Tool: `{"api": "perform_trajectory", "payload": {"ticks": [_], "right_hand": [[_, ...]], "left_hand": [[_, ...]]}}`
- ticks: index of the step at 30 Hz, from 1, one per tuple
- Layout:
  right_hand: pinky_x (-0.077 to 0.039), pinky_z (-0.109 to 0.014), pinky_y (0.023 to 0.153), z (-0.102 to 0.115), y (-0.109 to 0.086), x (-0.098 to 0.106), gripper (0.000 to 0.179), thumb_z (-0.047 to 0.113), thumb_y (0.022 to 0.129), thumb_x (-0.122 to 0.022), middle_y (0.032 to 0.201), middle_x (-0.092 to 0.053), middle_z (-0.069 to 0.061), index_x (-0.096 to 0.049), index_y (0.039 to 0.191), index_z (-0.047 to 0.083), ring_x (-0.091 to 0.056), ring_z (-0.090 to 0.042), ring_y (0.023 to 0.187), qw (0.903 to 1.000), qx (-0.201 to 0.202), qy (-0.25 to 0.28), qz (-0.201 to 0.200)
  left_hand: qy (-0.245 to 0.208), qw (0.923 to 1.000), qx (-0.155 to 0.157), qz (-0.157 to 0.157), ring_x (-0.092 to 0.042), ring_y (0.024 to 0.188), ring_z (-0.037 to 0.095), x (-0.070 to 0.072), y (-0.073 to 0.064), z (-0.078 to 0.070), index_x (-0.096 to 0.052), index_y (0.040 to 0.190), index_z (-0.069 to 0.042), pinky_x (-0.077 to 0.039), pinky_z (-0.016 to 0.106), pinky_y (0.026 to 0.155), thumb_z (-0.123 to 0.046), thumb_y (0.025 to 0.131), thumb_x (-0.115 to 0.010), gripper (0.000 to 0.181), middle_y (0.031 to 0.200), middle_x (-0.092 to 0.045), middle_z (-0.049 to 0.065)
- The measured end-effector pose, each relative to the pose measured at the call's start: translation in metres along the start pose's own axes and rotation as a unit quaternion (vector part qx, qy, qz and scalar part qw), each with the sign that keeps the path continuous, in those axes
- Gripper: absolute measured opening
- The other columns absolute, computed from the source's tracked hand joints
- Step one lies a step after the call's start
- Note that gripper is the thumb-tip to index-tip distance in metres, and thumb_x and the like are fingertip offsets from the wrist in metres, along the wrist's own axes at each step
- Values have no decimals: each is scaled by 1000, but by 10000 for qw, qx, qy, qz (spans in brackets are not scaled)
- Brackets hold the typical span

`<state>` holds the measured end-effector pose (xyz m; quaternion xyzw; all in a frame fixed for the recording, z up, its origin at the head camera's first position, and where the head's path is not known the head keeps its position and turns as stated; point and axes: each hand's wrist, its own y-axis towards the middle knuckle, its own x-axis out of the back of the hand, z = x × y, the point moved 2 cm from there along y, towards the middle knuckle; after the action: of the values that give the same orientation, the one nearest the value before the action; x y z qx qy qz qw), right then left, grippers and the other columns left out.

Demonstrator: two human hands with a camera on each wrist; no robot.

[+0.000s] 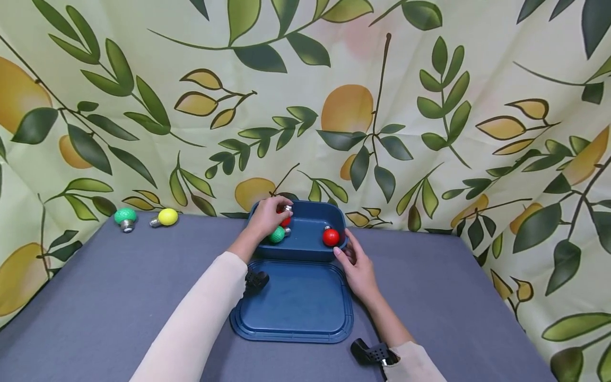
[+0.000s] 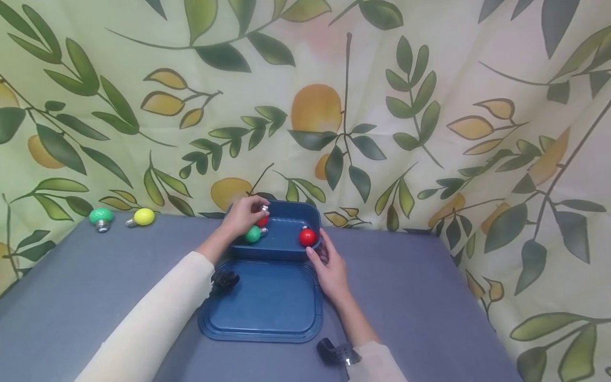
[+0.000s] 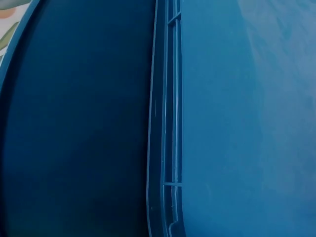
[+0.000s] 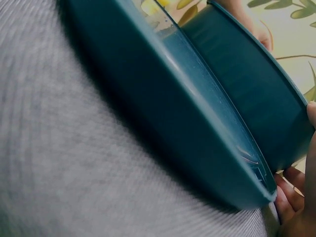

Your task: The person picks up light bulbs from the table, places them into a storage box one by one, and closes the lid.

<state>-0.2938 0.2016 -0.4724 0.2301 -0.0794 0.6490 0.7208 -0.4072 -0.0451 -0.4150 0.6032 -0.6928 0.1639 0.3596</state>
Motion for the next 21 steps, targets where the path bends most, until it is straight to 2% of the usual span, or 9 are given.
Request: {"api": "perform_trajectory", "payload": {"ticks": [10, 21], "right_hand": [[-51, -50, 106, 1, 0, 0, 62, 32, 101, -63, 146, -57, -19, -38, 157, 24, -65, -34, 123, 10000, -17, -29, 21], [-50, -51, 107, 0, 0, 0, 63, 33, 100, -63, 147, -57, -18, -38, 157, 22, -65, -34, 124, 10000, 37, -70, 32]], "left_hand": [[560, 9979, -40, 320, -66, 108, 25, -1, 0, -1, -70, 126, -12, -52, 43, 101, -20, 98, -67, 30, 117, -73, 8], [751, 9966, 15, 348, -65, 109, 24, -2, -2, -2, -69, 128, -14, -53, 43, 99, -22, 98, -67, 31, 118, -72, 7]]}}
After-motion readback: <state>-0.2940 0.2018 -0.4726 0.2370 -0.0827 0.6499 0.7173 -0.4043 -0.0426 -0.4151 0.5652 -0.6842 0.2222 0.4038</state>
